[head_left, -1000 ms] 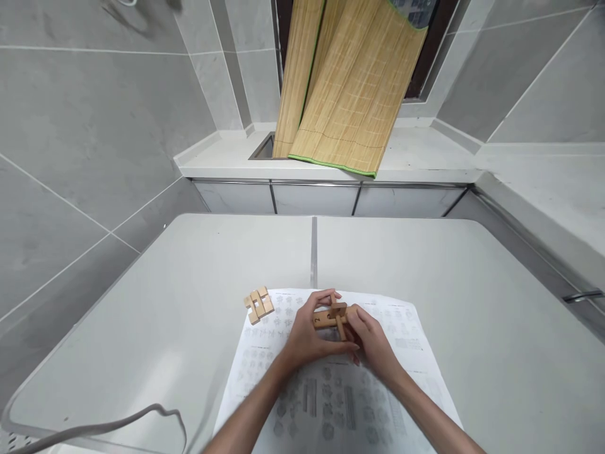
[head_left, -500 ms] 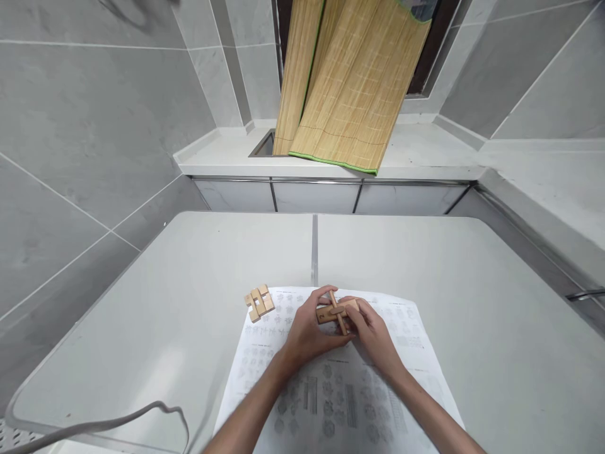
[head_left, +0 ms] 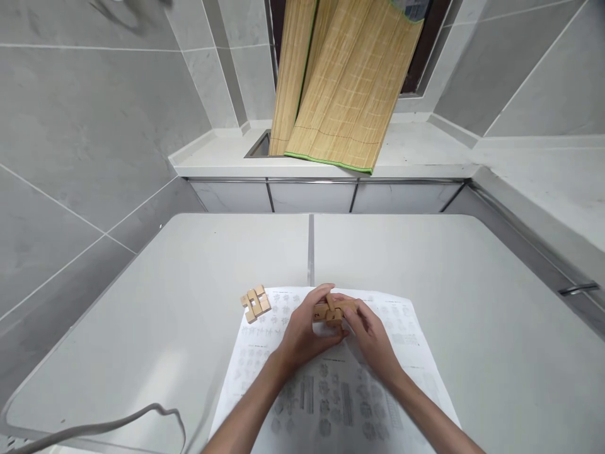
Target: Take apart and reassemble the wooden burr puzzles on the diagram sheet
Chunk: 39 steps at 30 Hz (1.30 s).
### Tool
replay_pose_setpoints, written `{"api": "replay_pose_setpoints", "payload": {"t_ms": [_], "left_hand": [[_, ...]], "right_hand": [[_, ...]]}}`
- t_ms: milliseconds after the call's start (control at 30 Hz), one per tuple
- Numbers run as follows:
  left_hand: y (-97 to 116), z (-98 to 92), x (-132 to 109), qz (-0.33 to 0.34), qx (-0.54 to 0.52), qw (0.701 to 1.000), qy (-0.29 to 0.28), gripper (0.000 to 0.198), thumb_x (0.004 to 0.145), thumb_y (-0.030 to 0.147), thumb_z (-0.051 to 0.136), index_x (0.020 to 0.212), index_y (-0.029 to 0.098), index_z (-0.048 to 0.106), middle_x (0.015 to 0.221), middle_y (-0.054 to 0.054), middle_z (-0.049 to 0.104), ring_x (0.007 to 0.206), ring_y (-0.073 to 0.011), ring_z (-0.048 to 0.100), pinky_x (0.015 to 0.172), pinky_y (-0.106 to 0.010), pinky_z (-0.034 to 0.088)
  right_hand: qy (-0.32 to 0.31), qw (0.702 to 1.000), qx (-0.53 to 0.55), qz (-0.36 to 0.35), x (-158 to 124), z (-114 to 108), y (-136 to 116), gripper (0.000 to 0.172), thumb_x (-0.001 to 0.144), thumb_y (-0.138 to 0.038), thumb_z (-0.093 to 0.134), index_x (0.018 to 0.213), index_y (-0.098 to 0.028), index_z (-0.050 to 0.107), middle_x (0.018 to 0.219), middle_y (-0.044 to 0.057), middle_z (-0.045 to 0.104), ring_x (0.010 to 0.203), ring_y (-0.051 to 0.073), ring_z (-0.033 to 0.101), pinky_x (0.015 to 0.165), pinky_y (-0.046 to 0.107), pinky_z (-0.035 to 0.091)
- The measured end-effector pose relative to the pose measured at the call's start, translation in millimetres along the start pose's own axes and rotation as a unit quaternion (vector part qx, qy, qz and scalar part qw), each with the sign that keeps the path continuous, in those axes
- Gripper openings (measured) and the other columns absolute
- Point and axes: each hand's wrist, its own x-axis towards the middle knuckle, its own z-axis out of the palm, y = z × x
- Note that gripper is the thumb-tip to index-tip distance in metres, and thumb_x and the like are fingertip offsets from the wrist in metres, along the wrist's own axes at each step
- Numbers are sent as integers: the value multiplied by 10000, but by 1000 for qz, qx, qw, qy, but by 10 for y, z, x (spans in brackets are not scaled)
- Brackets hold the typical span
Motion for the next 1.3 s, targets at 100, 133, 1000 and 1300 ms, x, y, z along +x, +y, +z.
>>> {"api": "replay_pose_setpoints", "payload": {"t_ms": [100, 133, 1000, 1300], "left_hand": [[-26, 12, -11, 21, 8, 1000, 12, 848, 770, 219, 868, 1513, 290, 464, 1535, -106, 579, 1415, -318, 567, 1155, -466, 500], [-31, 12, -10, 25, 10, 1000, 13, 845, 774, 218, 865, 1513, 293, 463, 1534, -107, 581, 1413, -317, 570, 1149, -472, 507], [144, -86, 47, -116, -178, 977, -24, 515, 1077, 536, 463, 1413, 186, 634, 1421, -128, 683, 1274, -306, 657, 1090, -421, 513], [148, -38, 103, -164, -212, 963, 1, 446, 1056, 523, 523, 1342, 197, 628, 1328, -133, 715, 1141, -270, 708, 990, -399, 565]], "right_hand": [[-10, 1000, -6, -10, -12, -3, -4, 407, 1030, -557, 571, 1273, -256, 696, 1334, 120, 704, 1301, 332, 594, 974, 432, 555], [-10, 1000, -11, -15, -14, -5, 0, 406, 1035, -551, 564, 1288, -260, 691, 1338, 120, 704, 1291, 331, 605, 969, 437, 561], [-35, 994, -43, -94, -85, -20, 18, 386, 1067, -451, 557, 1404, -277, 630, 1478, 118, 640, 1348, 320, 612, 1079, 477, 545], [-1, 985, -82, -154, -50, -13, 104, 327, 1088, -365, 522, 1385, -279, 627, 1509, 103, 616, 1373, 295, 610, 1073, 451, 580]]}}
